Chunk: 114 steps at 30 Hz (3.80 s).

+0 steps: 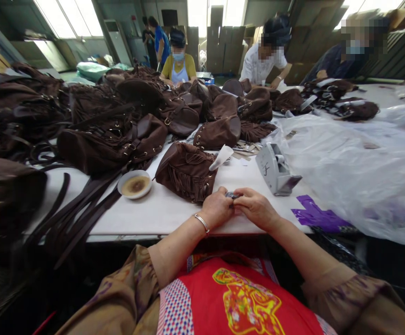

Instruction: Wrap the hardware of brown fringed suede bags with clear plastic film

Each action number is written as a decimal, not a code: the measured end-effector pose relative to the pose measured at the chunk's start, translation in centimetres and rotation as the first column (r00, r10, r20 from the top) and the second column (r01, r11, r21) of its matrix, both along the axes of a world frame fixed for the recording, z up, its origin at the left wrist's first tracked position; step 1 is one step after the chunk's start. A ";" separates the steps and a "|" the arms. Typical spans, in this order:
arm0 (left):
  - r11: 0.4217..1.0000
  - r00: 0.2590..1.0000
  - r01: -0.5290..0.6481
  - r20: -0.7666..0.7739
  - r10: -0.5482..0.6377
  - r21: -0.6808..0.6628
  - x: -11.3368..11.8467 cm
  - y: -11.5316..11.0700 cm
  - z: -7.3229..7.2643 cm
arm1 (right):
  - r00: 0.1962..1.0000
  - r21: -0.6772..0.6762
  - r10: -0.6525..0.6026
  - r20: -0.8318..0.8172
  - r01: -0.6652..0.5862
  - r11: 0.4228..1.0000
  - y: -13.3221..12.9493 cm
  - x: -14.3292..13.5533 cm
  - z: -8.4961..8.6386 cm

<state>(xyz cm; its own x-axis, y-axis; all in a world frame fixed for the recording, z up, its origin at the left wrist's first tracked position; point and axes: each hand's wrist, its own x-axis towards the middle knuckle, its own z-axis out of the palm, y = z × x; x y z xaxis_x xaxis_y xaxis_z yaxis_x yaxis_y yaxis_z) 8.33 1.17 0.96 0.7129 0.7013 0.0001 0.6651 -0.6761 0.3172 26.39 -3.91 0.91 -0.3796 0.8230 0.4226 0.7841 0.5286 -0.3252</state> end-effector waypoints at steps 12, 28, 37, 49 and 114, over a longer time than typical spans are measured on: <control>1.000 0.998 0.015 0.068 -0.014 -0.016 -0.1 -0.7 0.0 | 0.956 -0.174 -0.121 -0.267 0.076 0.982 0.5 -0.1 0.1; 0.998 1.000 0.004 0.028 -0.002 -0.067 0.4 -0.2 0.0 | 0.988 -0.106 -0.002 0.157 0.019 0.994 1.1 1.0 1.4; 0.999 0.999 -0.005 0.043 0.006 -0.032 0.4 -0.3 -0.4 | 0.959 0.022 0.104 0.265 -0.114 0.993 -1.3 0.8 0.4; 0.999 1.000 0.018 0.024 -0.017 -0.038 0.3 -0.2 -0.4 | 0.949 -0.288 0.054 0.312 0.041 0.957 1.3 0.8 1.6; 0.971 0.964 -0.235 0.114 0.239 -0.050 0.3 -0.8 -1.0 | 0.195 -0.761 -0.859 -0.473 0.401 0.510 -2.6 8.8 0.8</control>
